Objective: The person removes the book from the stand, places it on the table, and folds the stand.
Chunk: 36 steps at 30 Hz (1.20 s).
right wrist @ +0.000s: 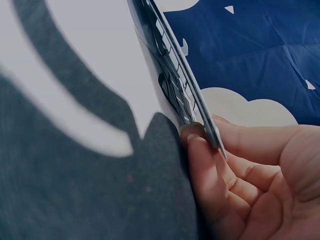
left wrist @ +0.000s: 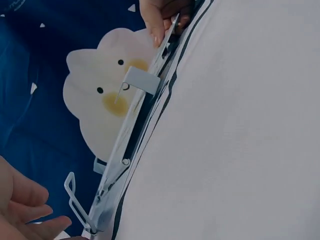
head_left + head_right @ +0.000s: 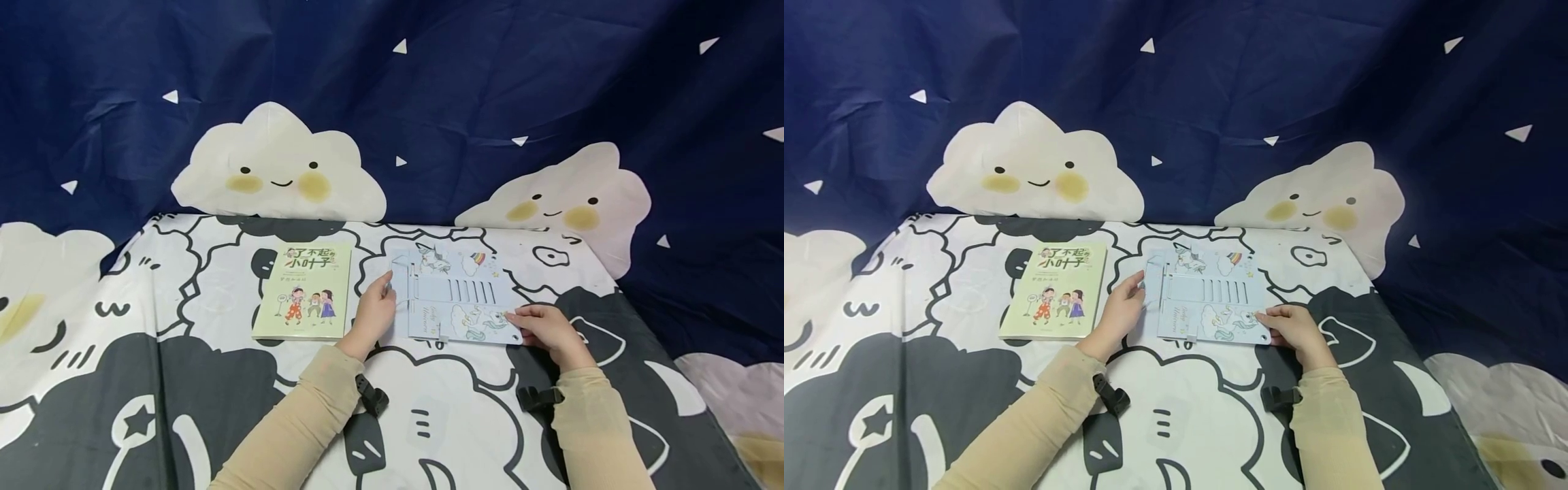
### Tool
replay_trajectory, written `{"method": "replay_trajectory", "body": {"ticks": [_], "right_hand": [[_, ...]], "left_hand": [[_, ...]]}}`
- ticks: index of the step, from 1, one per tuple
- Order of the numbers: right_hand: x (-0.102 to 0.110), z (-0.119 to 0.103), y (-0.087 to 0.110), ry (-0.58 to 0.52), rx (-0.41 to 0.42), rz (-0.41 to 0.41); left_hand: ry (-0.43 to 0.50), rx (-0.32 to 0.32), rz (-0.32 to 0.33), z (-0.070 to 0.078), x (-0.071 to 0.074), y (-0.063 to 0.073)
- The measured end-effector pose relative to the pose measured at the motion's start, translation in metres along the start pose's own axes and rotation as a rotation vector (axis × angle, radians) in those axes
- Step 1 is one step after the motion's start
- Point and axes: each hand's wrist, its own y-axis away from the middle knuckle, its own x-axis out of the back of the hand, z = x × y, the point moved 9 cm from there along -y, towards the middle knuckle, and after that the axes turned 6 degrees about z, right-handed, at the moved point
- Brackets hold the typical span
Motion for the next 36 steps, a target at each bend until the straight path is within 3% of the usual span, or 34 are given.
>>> {"method": "replay_trajectory", "body": {"ticks": [5,12,17,27,36], "right_hand": [[-0.001,0.000,-0.001,-0.004,-0.004,0.002],[-0.001,-0.001,0.000,-0.019,0.000,-0.004],[-0.001,-0.001,0.000,-0.026,0.005,0.001],[0.000,-0.001,0.000,-0.009,0.003,0.014],[0.000,0.000,0.001,-0.004,0.001,0.018]], "left_hand": [[-0.120,-0.004,-0.112,0.003,-0.014,0.006],[-0.327,-0.117,-0.266,0.015,-0.036,0.020],[-0.416,-0.136,-0.291,0.015,-0.040,0.023],[-0.516,-0.103,-0.337,0.015,-0.044,0.021],[-0.691,-0.091,-0.399,0.007,-0.051,0.021]]}}
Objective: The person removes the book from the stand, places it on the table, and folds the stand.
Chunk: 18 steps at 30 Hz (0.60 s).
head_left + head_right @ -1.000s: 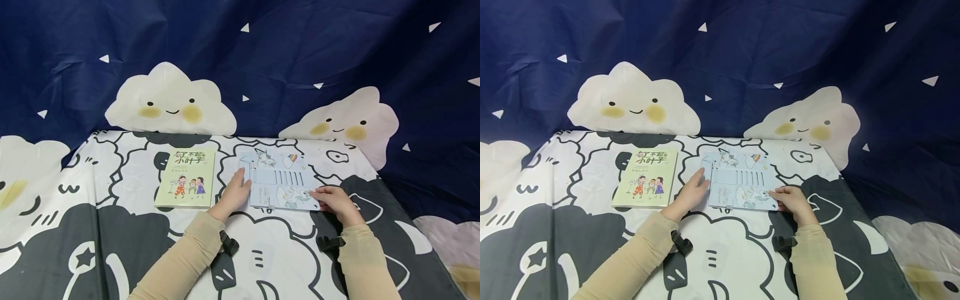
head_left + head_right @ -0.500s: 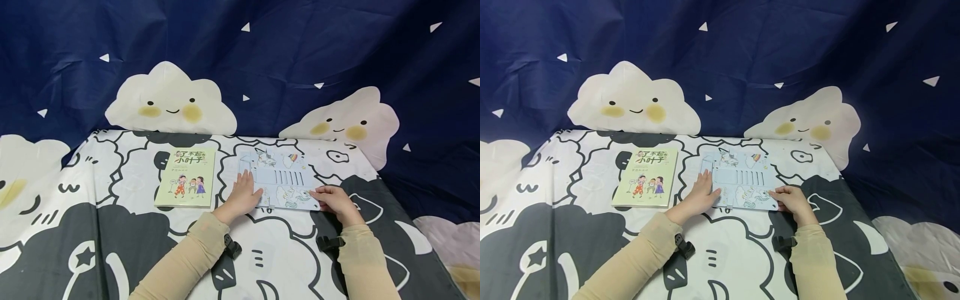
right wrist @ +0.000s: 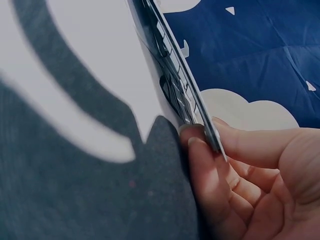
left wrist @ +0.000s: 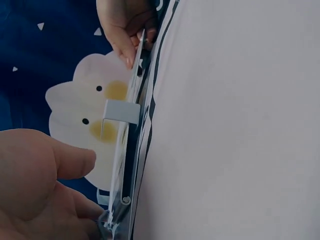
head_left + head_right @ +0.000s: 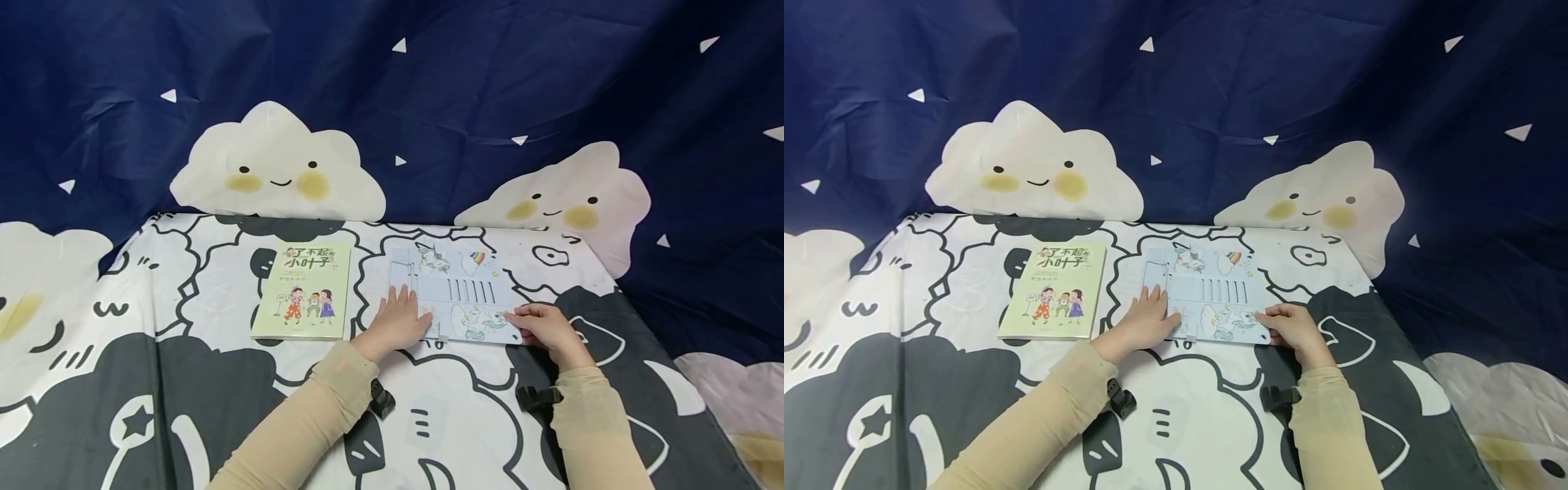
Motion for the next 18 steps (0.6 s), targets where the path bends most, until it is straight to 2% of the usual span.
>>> {"method": "replay_trajectory", "body": {"ticks": [8,18], "right_hand": [[-0.0002,0.0008,-0.0015,-0.005,0.001,-0.002],[-0.0012,0.0017,-0.0024,0.004,0.001,-0.011]], "left_hand": [[-0.084,0.028,-0.034,-0.0014,-0.0012,-0.0002],[-0.106,0.031,-0.044,-0.0013,-0.0007,-0.0015]]}}
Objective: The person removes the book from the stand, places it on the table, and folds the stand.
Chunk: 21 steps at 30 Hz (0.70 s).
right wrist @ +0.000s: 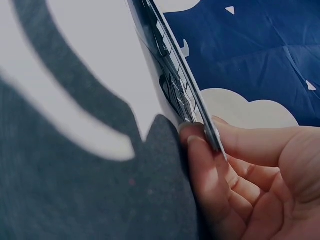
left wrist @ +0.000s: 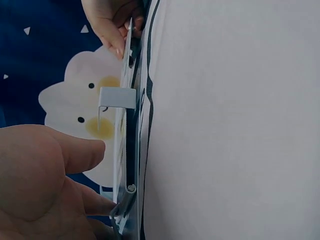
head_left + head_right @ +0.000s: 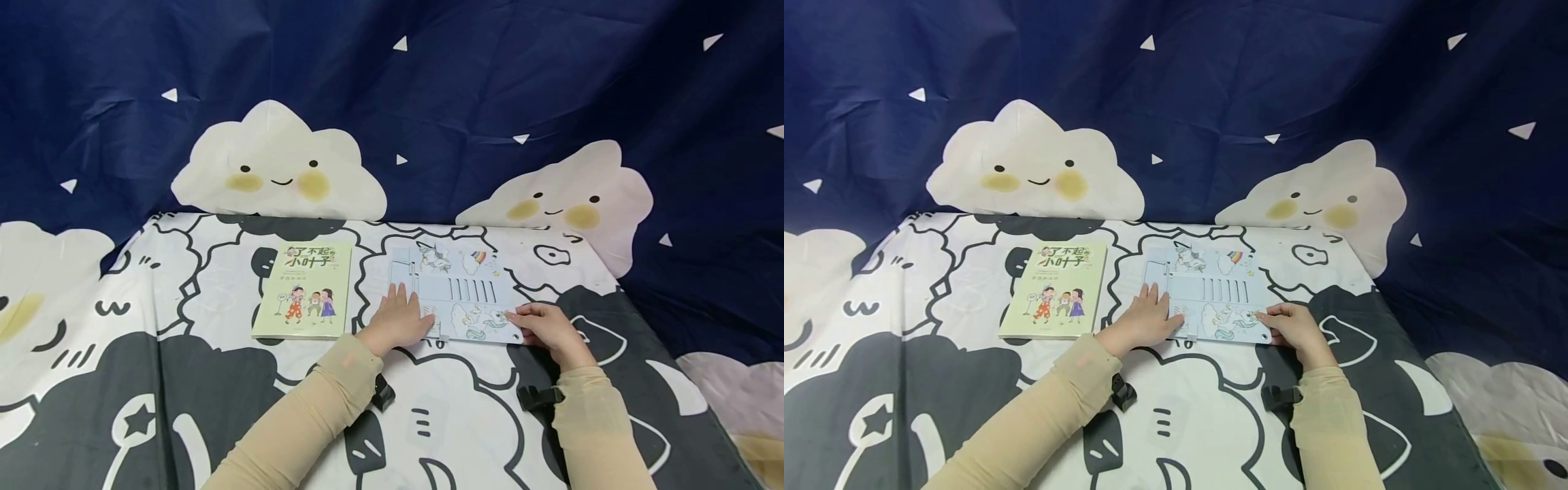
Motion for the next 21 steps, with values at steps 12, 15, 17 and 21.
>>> {"method": "replay_trajectory", "body": {"ticks": [12,15,17,21], "right_hand": [[0.001,0.000,-0.001,-0.005,-0.007,0.000],[0.001,0.000,0.000,-0.001,-0.008,-0.001],[0.001,0.000,0.000,0.006,-0.008,0.001],[0.001,0.000,0.001,0.010,-0.010,0.004]], "left_hand": [[0.072,-0.008,0.039,0.003,0.005,0.003],[0.030,-0.032,0.045,0.007,0.005,0.006],[-0.017,-0.047,0.041,0.010,0.005,0.007],[-0.088,-0.057,0.041,0.013,0.003,0.008]]}}
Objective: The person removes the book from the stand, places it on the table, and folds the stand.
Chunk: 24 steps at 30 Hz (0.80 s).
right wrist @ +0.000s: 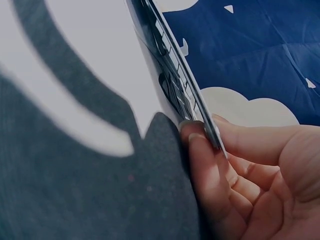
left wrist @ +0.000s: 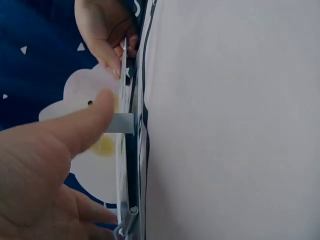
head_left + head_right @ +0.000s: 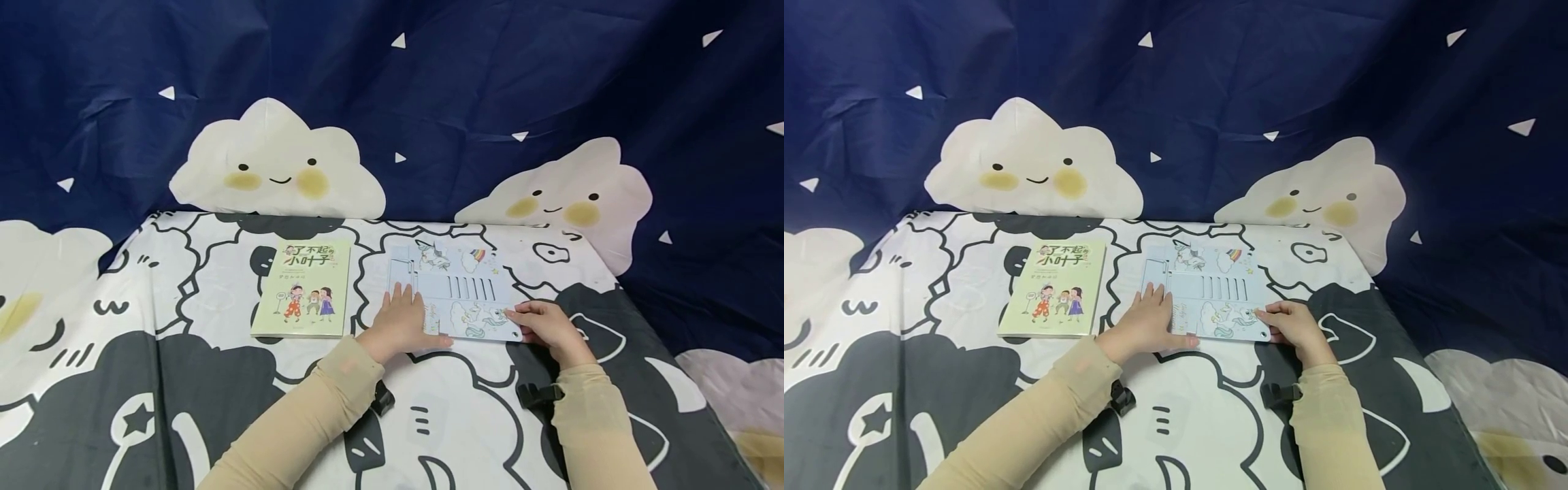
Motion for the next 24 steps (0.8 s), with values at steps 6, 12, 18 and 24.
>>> {"method": "replay_trajectory", "body": {"ticks": [6,12,18,24], "right_hand": [[-0.0004,-0.0006,0.0005,-0.009,-0.004,-0.004],[-0.0002,-0.0011,0.0005,-0.011,-0.001,-0.008],[-0.0003,-0.0022,0.0014,-0.009,0.005,-0.009],[-0.0010,-0.0032,0.0025,-0.014,0.006,-0.011]], "left_hand": [[-0.027,0.031,0.015,-0.0017,-0.0021,-0.0041],[-0.032,0.043,0.017,-0.0013,-0.0028,-0.0068],[-0.054,0.048,-0.001,0.0021,-0.0018,-0.0050],[-0.068,0.053,-0.008,0.0029,-0.0017,-0.0031]]}}
